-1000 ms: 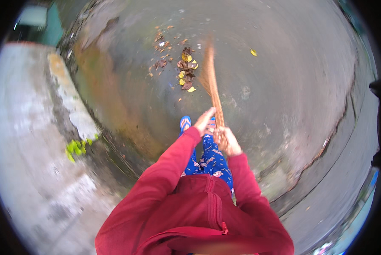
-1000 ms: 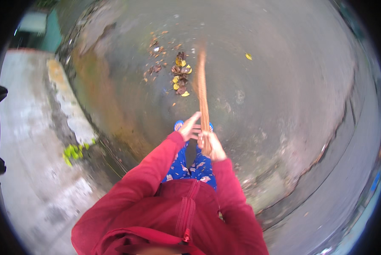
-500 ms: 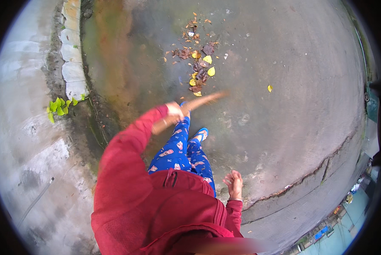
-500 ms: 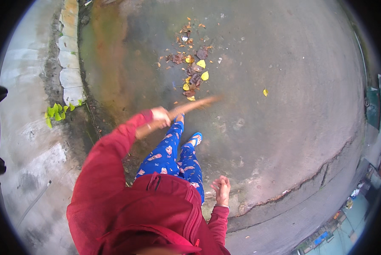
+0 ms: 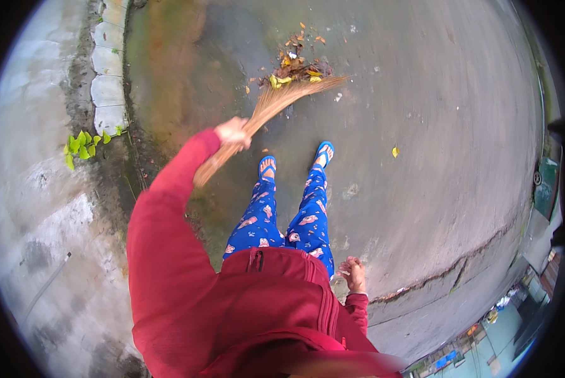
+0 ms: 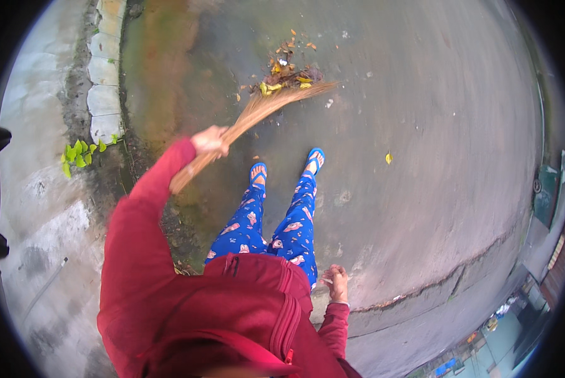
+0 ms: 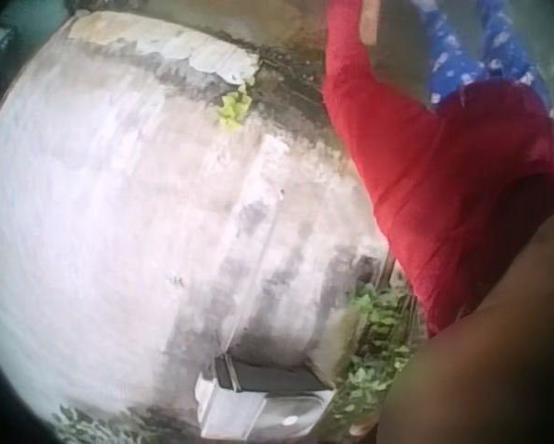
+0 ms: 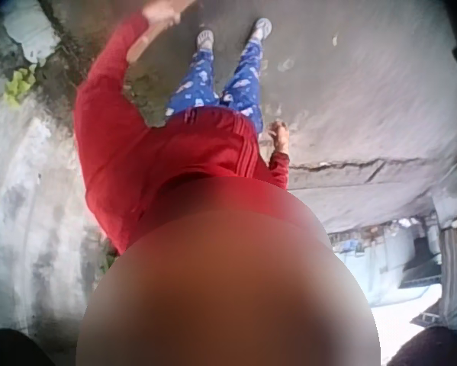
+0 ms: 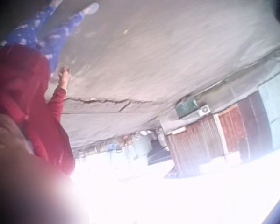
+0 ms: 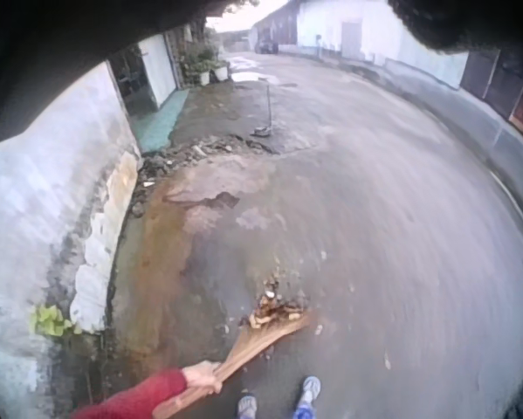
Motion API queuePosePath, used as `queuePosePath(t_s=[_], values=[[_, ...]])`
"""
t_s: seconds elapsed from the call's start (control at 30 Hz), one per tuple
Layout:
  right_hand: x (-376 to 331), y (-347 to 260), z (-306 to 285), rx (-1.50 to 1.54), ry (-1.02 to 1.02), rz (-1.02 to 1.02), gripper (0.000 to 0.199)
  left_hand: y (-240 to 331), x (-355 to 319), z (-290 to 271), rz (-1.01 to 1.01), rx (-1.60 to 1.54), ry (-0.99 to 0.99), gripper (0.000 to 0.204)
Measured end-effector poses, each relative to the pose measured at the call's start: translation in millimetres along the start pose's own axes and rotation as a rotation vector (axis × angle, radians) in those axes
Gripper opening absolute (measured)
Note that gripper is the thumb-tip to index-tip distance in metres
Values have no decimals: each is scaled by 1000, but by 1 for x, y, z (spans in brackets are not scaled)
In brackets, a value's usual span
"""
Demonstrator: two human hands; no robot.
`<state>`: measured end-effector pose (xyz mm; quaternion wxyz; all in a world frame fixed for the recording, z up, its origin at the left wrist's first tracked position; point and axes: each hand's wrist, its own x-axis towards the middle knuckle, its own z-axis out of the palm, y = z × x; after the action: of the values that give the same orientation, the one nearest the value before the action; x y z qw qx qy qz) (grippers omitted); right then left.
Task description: The person sweeps scattered leaves and debris on a concrete surface using a broom and dustpan. They gather the debris into piles, scoop it into the dustpan, and carry it to a green waste bin, then return to continue sweeping.
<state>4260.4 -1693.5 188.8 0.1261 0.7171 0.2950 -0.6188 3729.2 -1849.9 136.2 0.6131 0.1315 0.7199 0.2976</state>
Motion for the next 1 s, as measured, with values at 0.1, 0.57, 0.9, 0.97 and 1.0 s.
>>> queuePosePath(t_s=[0.1, 0.57, 0.9, 0.97, 1.0], values=[[31, -48, -21, -157, -61, 18, 18, -24, -95, 31, -90, -383, 18, 76], [50, -267, -67, -425, -163, -300, 27, -161, 51, 155, 18, -1729, 566, 15], [51, -260, -124, -380, -36, -118, 27, 103, 248, 219, -244, -1334, 583, 66], [46, -261, -128, -324, -6, -144, 27, 136, 224, 209, -111, -1442, 540, 71], [45, -262, -129, -295, -5, -169, 27, 148, 209, 208, -79, -1496, 511, 63]])
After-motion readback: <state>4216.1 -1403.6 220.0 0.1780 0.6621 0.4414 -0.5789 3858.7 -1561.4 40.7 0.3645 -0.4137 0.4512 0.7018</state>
